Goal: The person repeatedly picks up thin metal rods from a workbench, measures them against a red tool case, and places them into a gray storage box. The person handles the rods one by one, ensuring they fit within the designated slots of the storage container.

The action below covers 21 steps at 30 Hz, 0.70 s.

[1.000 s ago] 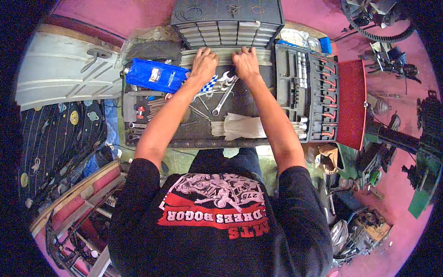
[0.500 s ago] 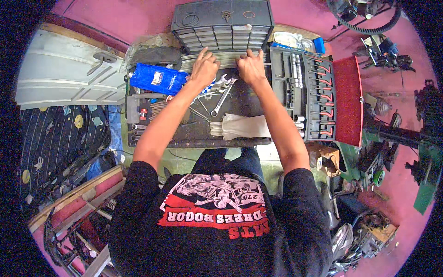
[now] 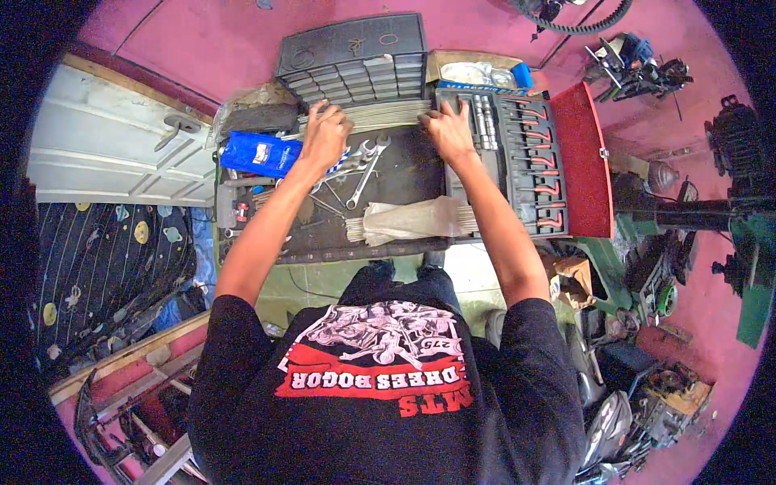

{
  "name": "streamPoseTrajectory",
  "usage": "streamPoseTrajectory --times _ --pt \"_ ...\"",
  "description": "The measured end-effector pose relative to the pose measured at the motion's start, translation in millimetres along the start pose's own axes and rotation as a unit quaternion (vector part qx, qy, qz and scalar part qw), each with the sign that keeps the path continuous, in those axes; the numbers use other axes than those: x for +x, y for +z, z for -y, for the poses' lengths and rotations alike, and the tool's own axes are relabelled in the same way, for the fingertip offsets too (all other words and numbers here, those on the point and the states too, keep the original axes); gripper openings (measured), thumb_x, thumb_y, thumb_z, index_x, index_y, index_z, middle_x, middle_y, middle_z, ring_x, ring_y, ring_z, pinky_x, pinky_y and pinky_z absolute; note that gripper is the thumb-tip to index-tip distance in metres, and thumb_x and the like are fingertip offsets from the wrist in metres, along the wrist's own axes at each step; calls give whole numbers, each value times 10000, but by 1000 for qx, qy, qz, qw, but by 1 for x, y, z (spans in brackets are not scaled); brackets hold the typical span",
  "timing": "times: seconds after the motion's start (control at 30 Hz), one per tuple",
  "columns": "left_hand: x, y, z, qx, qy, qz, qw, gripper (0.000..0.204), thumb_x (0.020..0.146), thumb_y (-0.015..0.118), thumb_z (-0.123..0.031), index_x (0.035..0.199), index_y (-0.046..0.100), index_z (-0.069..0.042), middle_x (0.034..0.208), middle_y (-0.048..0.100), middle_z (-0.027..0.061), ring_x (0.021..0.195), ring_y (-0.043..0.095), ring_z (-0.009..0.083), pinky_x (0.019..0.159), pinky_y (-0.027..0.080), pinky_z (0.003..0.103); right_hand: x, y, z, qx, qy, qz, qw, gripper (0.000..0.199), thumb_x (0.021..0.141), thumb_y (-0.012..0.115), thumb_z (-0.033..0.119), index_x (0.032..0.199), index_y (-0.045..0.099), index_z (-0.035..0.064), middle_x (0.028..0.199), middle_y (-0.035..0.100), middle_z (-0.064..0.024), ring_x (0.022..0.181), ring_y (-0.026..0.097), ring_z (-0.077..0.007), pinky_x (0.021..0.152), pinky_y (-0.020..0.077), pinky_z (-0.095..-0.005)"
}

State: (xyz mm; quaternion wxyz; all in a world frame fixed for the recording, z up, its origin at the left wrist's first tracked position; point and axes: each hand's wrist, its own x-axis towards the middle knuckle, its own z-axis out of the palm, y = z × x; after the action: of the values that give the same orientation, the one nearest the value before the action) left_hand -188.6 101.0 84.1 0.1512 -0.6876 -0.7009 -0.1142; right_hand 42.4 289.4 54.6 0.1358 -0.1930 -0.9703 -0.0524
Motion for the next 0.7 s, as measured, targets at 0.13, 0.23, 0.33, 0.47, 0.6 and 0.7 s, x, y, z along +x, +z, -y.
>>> streamPoseTrajectory --times 0.13,0.23,0.33,0.47,0.6,0.7 --pt "2 -9 -11 11 1 19 1000 150 761 662 -120 863 772 -126 875 684 42 1057 621 206 1102 320 503 -10 -15 -11 -8 9 24 1000 235 845 659 173 1054 756 218 1017 730 -3 1170 565 -236 1083 304 -657" --pt "9 -16 -27 10 -6 30 999 165 774 680 -139 903 784 -136 876 691 28 1056 623 204 1094 323 499 -25 -33 -22 -4 9 9 1000 193 825 662 146 978 767 197 989 711 -2 1149 573 -241 1083 303 -641" --pt "16 -20 -50 -14 -23 63 998 157 803 695 -150 926 792 -147 883 712 18 1079 625 201 1088 316 512 -45 -49 -39 -9 7 -5 1000 178 808 670 129 951 760 183 977 682 6 1121 582 -235 1084 308 -621" --pt "21 -10 -91 -50 -30 54 997 124 845 702 -181 926 791 -153 871 736 16 1102 634 199 1086 293 547 -84 -64 -64 -2 26 -14 1000 162 816 668 143 943 753 197 931 688 16 1092 591 -205 1102 291 -610" --pt "30 -4 -138 -116 -23 102 988 123 848 710 -191 929 790 -144 893 735 18 1100 643 185 1089 288 554 -128 -92 -89 -20 36 7 999 121 825 666 153 913 743 184 888 682 15 1043 605 -206 1092 297 -609" --pt "36 -1 -173 -150 2 112 982 118 845 715 -192 920 790 -139 907 733 17 1104 643 187 1087 281 570 -166 -99 -114 -18 32 -33 999 156 813 674 130 941 752 174 860 689 11 1035 610 -203 1109 320 -552"
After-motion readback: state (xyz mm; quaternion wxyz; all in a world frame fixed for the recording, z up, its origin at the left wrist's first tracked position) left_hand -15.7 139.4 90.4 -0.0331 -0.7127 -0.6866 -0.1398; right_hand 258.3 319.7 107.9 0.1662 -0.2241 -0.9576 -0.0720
